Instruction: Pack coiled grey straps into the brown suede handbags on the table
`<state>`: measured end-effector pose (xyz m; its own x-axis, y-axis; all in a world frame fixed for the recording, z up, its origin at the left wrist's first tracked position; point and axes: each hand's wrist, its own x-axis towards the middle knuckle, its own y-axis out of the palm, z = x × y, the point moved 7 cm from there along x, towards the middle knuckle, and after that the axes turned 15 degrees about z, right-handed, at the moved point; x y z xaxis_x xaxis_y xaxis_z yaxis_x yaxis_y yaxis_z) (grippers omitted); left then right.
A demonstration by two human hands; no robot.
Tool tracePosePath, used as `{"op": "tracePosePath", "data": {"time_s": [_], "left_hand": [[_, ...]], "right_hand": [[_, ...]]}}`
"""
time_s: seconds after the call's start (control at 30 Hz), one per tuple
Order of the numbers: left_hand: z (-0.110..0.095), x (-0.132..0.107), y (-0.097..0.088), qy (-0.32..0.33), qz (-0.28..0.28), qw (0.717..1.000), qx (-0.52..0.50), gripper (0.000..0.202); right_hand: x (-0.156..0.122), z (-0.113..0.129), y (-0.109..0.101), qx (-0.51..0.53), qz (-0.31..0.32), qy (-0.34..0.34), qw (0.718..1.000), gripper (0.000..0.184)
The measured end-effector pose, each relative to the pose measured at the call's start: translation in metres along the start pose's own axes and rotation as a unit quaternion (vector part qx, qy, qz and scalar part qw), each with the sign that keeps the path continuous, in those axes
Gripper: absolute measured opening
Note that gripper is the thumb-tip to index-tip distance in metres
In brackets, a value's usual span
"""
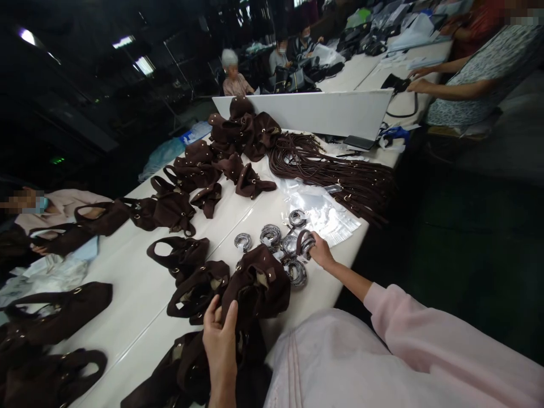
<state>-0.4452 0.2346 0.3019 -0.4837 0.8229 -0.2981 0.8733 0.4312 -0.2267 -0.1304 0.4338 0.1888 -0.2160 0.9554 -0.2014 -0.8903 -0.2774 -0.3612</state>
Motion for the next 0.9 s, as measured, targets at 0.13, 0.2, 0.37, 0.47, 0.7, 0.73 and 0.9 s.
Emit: {"op": "tracePosePath", "data": {"time_s": [0.13, 0.2, 0.37, 0.47, 0.7, 0.73, 0.9], "left_hand": [[-0.057, -0.024, 0.015, 0.201, -0.081, 0.949, 0.228, 0.07], [-0.079, -0.036, 0.037, 0.293, -0.052, 0.922, 0.249, 0.052], [-0.057, -0.03, 0.098, 0.156, 0.195, 0.966, 0.06, 0.046], [-0.023, -0.033, 0.129, 0.036, 0.323, 0.944, -0.065, 0.058], [0.001, -0.038, 0.128, 0.022, 0.33, 0.941, -0.067, 0.056], [0.0, -0.038, 0.125, 0.029, 0.321, 0.944, -0.065, 0.054], [-0.004, -0.042, 0.117, 0.039, 0.319, 0.947, 0.015, 0.048]], "right_hand": [[-0.022, 0.029, 0.005, 0.195, 0.049, -0.028, 0.979, 0.028], [-0.037, 0.046, 0.018, 0.268, 0.084, -0.038, 0.959, 0.033], [-0.076, 0.066, 0.067, 0.375, 0.16, 0.008, 0.913, 0.032], [-0.096, 0.057, 0.092, 0.406, 0.184, 0.067, 0.893, 0.035], [-0.123, 0.041, 0.11, 0.411, 0.262, 0.126, 0.864, 0.047], [-0.123, 0.042, 0.109, 0.401, 0.279, 0.116, 0.865, 0.051], [-0.109, 0.062, 0.09, 0.229, 0.272, -0.084, 0.931, 0.091]]}}
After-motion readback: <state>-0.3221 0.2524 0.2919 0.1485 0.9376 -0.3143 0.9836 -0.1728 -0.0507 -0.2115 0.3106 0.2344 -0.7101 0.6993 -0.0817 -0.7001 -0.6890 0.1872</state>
